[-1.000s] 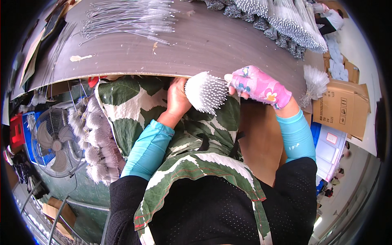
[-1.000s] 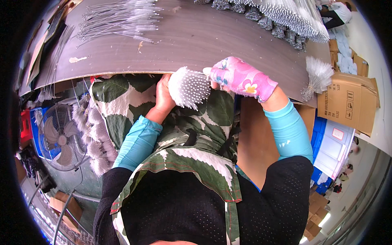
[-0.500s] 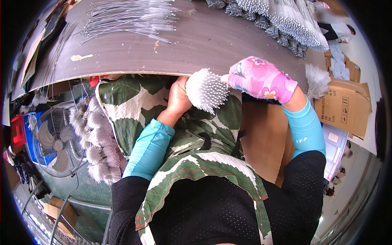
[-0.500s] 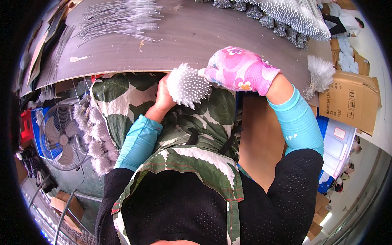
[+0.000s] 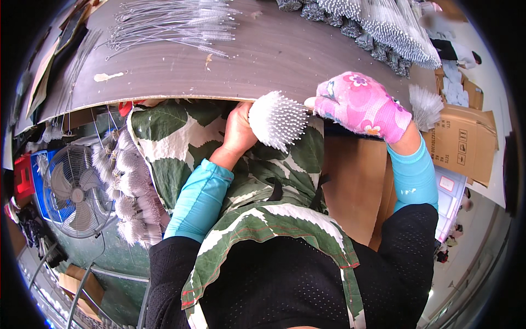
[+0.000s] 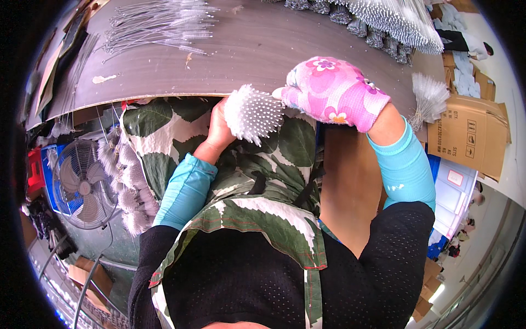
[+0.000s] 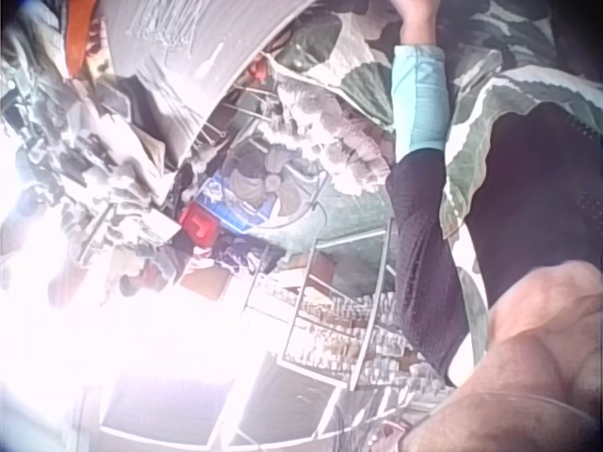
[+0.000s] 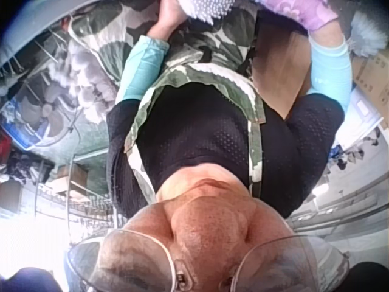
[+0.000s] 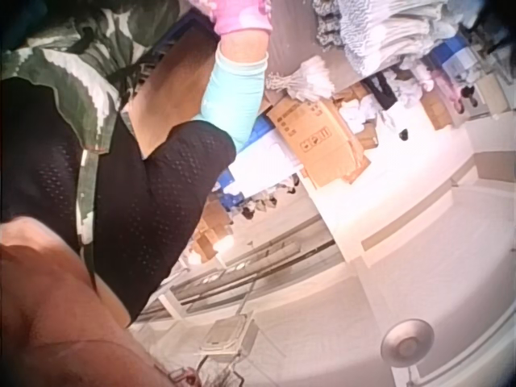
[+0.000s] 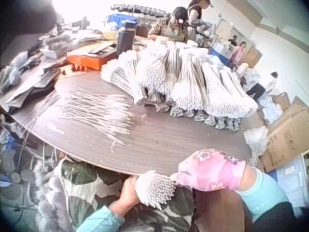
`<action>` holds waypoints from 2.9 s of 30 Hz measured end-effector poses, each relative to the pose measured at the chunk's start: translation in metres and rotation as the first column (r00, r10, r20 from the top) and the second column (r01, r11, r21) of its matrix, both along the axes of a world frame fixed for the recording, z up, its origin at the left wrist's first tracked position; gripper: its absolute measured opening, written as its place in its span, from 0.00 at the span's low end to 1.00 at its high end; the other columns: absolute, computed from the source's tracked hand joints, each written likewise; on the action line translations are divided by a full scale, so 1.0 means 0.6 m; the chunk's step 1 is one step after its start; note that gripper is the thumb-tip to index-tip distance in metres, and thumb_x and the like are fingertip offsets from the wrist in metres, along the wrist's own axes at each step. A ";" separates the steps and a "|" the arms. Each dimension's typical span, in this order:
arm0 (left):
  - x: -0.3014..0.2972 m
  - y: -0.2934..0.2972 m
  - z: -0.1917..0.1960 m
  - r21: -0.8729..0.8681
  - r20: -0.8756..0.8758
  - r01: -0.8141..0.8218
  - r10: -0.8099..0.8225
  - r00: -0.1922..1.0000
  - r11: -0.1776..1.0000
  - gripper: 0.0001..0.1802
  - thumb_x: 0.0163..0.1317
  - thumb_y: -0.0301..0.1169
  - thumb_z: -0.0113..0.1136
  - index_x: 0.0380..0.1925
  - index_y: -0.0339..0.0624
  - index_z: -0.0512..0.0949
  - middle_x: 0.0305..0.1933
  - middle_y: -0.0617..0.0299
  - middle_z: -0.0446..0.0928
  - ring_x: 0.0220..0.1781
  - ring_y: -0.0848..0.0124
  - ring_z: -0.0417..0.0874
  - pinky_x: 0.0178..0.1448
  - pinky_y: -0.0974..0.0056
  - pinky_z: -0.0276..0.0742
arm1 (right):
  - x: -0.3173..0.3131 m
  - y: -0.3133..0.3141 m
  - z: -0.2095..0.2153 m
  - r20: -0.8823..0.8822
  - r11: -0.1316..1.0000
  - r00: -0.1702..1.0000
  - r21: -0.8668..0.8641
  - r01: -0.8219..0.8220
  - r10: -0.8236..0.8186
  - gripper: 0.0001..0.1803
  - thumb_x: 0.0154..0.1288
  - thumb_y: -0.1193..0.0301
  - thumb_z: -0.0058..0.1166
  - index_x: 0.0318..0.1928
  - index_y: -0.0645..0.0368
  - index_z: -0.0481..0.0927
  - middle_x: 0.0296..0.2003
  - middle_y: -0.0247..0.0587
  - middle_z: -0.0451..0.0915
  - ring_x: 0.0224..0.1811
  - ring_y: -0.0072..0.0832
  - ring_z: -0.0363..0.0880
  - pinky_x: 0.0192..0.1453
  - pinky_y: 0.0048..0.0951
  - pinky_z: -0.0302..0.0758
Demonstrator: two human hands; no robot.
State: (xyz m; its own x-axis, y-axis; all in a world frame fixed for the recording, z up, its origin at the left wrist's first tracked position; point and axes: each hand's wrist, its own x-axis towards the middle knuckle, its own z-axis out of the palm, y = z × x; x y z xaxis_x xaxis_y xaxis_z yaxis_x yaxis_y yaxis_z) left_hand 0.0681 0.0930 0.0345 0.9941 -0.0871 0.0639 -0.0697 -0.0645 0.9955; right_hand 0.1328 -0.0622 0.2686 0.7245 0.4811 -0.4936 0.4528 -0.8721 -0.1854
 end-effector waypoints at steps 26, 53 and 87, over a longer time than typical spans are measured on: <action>-0.001 -0.005 -0.005 0.077 0.028 -0.044 0.042 0.999 0.996 0.20 0.45 0.28 0.67 0.41 0.39 0.77 0.44 0.49 0.79 0.48 0.53 0.78 0.51 0.58 0.74 | -0.012 -0.032 -0.080 -0.558 0.724 0.673 0.176 0.667 -0.485 0.22 0.66 0.56 0.50 0.21 0.60 0.77 0.15 0.27 0.71 0.16 0.14 0.65 0.24 0.19 0.64; -0.001 0.000 0.018 0.182 0.030 -0.058 0.054 0.998 0.982 0.21 0.45 0.30 0.68 0.41 0.39 0.76 0.43 0.48 0.78 0.47 0.52 0.78 0.50 0.58 0.75 | -0.013 -0.009 -0.067 -0.480 0.885 0.817 0.157 0.437 -0.318 0.21 0.64 0.57 0.48 0.25 0.62 0.78 0.19 0.31 0.75 0.18 0.17 0.67 0.26 0.23 0.66; -0.001 -0.001 0.017 0.267 0.076 -0.118 0.101 0.992 0.957 0.19 0.46 0.31 0.66 0.40 0.42 0.77 0.44 0.50 0.78 0.47 0.52 0.78 0.50 0.56 0.74 | -0.031 -0.016 -0.050 -0.557 0.828 0.728 0.122 0.548 -0.400 0.21 0.63 0.55 0.49 0.26 0.61 0.79 0.20 0.29 0.74 0.19 0.16 0.67 0.25 0.22 0.64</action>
State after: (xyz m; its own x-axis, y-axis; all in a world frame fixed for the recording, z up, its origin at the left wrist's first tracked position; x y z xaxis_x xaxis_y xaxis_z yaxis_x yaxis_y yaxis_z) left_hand 0.0675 0.0926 0.0445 0.9935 -0.0003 0.1142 -0.1075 -0.3410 0.9339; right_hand 0.1141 -0.0715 0.2387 0.5875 0.3031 -0.7503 -0.2245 -0.8297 -0.5110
